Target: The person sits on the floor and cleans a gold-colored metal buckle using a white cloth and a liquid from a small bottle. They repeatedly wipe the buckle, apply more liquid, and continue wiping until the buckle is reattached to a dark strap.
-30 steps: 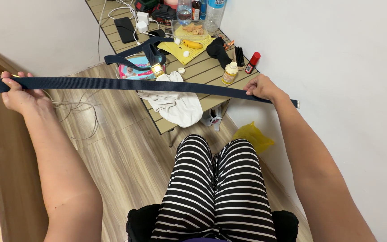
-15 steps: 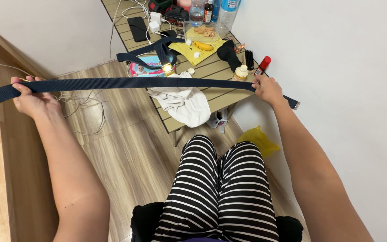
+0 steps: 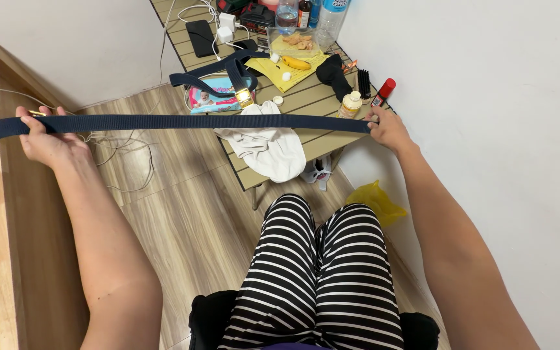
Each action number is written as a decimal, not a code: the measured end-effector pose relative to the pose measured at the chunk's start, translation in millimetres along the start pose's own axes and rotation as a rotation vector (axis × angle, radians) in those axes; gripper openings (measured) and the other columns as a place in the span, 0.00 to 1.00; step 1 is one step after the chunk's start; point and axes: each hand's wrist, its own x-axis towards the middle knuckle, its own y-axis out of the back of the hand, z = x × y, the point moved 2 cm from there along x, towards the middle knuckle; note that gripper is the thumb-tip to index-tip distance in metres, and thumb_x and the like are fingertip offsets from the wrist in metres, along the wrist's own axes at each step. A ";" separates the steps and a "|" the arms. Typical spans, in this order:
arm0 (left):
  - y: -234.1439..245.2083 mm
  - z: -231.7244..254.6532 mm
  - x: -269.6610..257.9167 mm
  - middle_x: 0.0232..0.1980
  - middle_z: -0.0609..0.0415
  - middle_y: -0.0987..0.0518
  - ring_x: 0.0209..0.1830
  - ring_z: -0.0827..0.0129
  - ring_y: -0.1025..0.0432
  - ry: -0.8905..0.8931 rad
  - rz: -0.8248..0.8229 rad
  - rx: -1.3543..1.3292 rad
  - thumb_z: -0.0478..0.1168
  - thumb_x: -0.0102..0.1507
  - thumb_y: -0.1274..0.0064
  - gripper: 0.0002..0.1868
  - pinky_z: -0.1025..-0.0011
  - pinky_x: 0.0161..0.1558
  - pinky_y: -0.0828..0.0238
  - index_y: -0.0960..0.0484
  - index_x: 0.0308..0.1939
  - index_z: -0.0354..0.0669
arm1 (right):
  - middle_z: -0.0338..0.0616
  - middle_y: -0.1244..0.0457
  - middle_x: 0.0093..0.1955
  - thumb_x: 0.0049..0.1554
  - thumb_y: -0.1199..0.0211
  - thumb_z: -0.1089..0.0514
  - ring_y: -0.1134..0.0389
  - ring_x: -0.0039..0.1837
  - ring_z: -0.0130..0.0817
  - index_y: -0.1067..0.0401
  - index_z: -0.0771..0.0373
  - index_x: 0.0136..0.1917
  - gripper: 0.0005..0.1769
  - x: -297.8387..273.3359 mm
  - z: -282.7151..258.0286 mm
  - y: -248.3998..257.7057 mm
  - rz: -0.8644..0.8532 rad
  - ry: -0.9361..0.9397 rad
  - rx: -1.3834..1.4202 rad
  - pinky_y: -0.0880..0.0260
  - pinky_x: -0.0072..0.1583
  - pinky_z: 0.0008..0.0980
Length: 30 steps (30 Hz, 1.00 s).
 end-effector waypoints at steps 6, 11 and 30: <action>11.6 -12.5 39.3 0.39 0.48 0.23 0.31 0.70 0.26 -0.047 0.188 0.167 0.27 0.67 0.58 0.18 0.74 0.25 0.41 0.24 0.61 0.36 | 0.49 0.30 0.52 0.52 0.29 0.57 0.31 0.58 0.43 0.20 0.56 0.56 0.17 -6.4 11.1 3.9 -0.305 -0.011 0.237 0.32 0.63 0.42; 5.8 -20.1 66.6 0.39 0.53 0.26 0.29 0.68 0.35 0.184 0.528 0.388 0.36 0.68 0.60 0.20 0.65 0.32 0.33 0.29 0.63 0.33 | 0.40 0.30 0.59 0.41 0.20 0.51 0.34 0.65 0.37 0.19 0.52 0.56 0.28 -24.0 17.9 16.0 -0.566 -0.065 0.240 0.40 0.69 0.40; -86.0 -79.4 64.2 0.40 0.51 0.24 0.30 0.65 0.37 0.322 0.275 0.384 0.28 0.59 0.55 0.13 0.60 0.35 0.23 0.18 0.43 0.34 | 0.34 0.42 0.33 0.57 0.37 0.38 0.37 0.45 0.29 0.15 0.54 0.54 0.23 -51.2 30.6 33.6 -0.865 -0.436 0.368 0.33 0.56 0.33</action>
